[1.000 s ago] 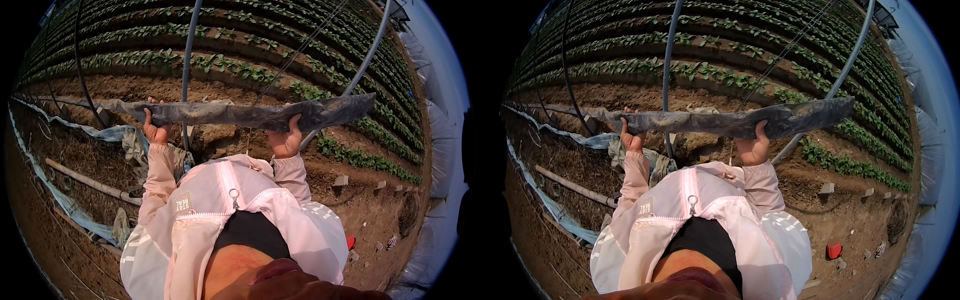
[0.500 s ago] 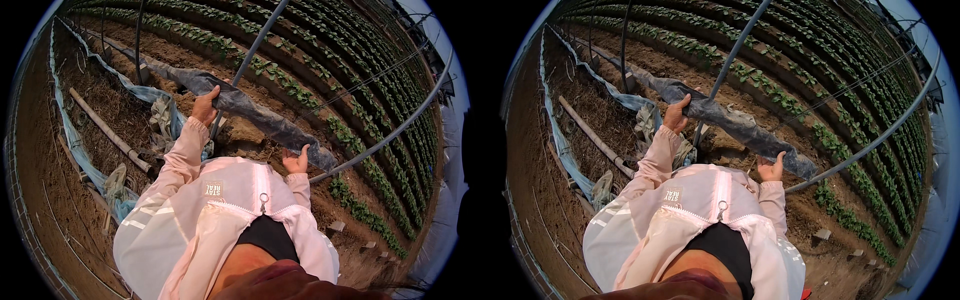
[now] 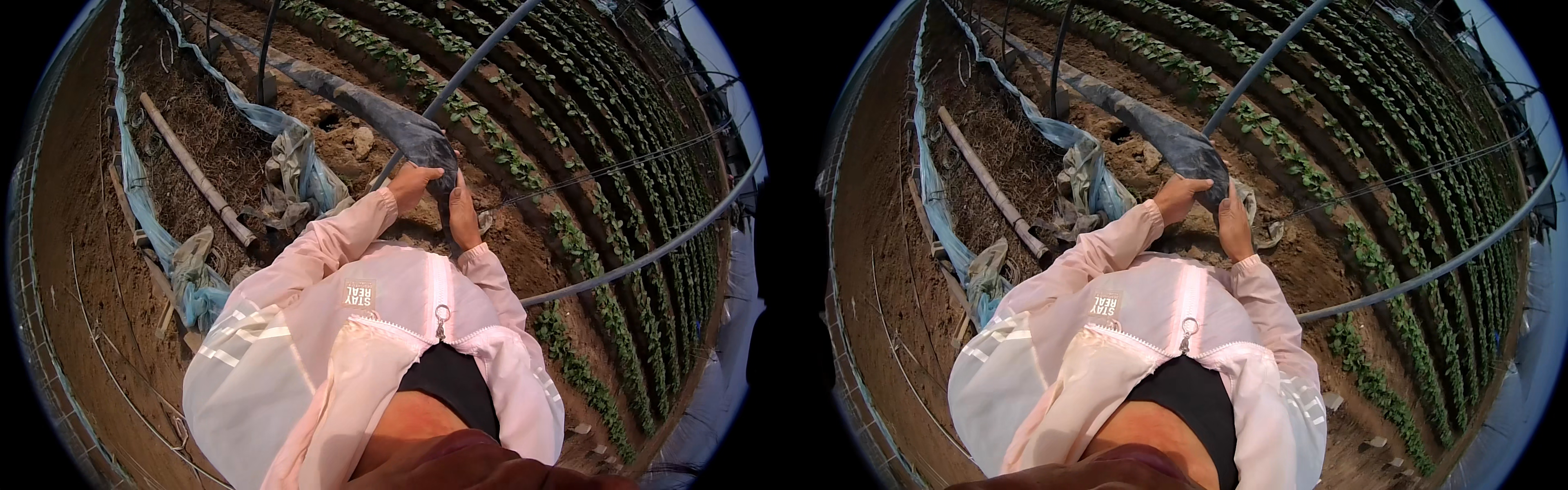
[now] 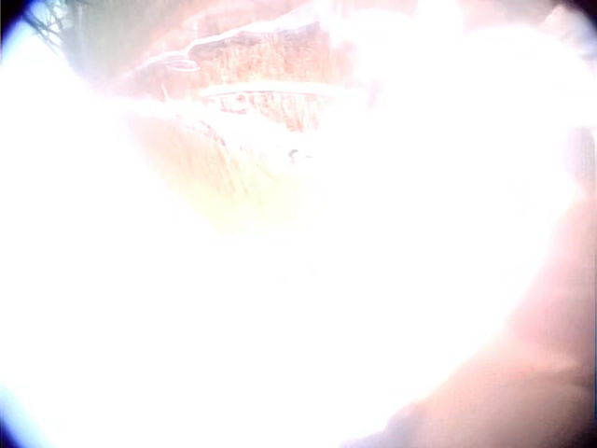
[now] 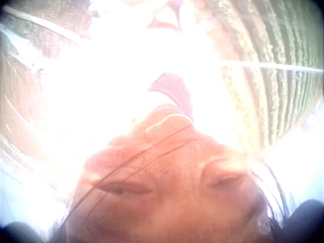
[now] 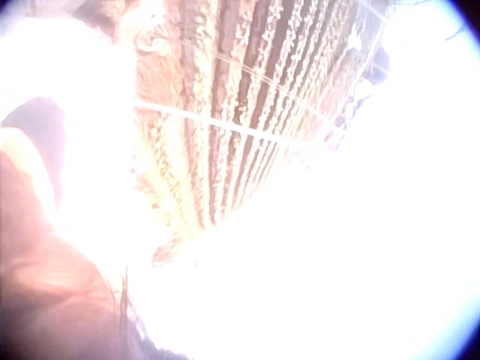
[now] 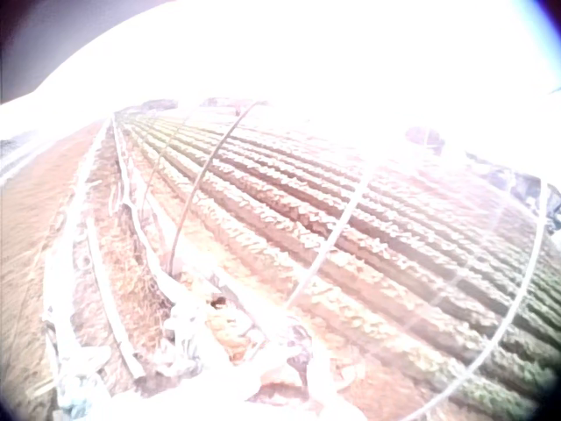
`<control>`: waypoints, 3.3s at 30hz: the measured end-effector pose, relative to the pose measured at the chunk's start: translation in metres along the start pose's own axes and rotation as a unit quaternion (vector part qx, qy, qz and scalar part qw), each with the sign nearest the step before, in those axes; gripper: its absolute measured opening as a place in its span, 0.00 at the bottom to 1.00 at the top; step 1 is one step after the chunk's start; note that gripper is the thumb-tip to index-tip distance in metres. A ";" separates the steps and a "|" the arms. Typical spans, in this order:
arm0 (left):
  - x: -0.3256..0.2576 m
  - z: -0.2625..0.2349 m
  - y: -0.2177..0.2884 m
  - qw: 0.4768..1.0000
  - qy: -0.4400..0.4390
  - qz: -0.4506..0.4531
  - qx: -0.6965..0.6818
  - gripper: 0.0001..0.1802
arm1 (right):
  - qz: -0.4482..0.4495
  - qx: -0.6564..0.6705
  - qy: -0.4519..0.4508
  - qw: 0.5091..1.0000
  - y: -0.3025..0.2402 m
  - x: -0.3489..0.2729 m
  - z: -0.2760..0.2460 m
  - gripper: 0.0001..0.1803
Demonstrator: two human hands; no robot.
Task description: The person handles a black irrigation pipe, peeling and wrapping a dark sleeve around a section, then uses a white tool to poke and press the soil around the pipe base. The person works along a row of plants in a greenhouse.
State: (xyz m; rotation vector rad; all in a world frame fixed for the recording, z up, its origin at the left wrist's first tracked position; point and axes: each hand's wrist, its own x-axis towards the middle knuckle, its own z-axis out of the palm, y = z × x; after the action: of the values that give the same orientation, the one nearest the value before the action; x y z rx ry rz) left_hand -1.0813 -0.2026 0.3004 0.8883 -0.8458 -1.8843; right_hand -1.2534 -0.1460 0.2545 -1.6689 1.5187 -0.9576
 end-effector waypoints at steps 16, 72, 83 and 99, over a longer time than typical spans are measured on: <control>0.038 -0.127 0.070 0.989 0.073 0.121 -0.034 0.17 | 0.238 0.231 0.188 0.925 0.067 -0.008 -0.050 0.30; -0.012 -0.383 -0.240 0.662 0.157 -0.435 0.590 0.28 | 0.526 -0.043 -0.103 0.843 0.195 -0.274 0.091 0.22; -0.064 -0.228 -0.266 0.546 0.111 -0.352 0.752 0.23 | 0.542 -0.030 -0.160 0.825 0.262 -0.336 0.020 0.22; 0.117 -0.229 -0.546 0.538 -0.121 -0.077 0.831 0.13 | 0.618 0.034 -0.096 0.779 0.612 -0.295 0.171 0.17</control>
State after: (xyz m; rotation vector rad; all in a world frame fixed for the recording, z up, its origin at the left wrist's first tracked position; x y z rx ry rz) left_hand -1.1585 -0.1379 -0.2945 1.7068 -2.9371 -0.7071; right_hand -1.4248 0.0924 -0.3816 -0.3817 1.8910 -0.0839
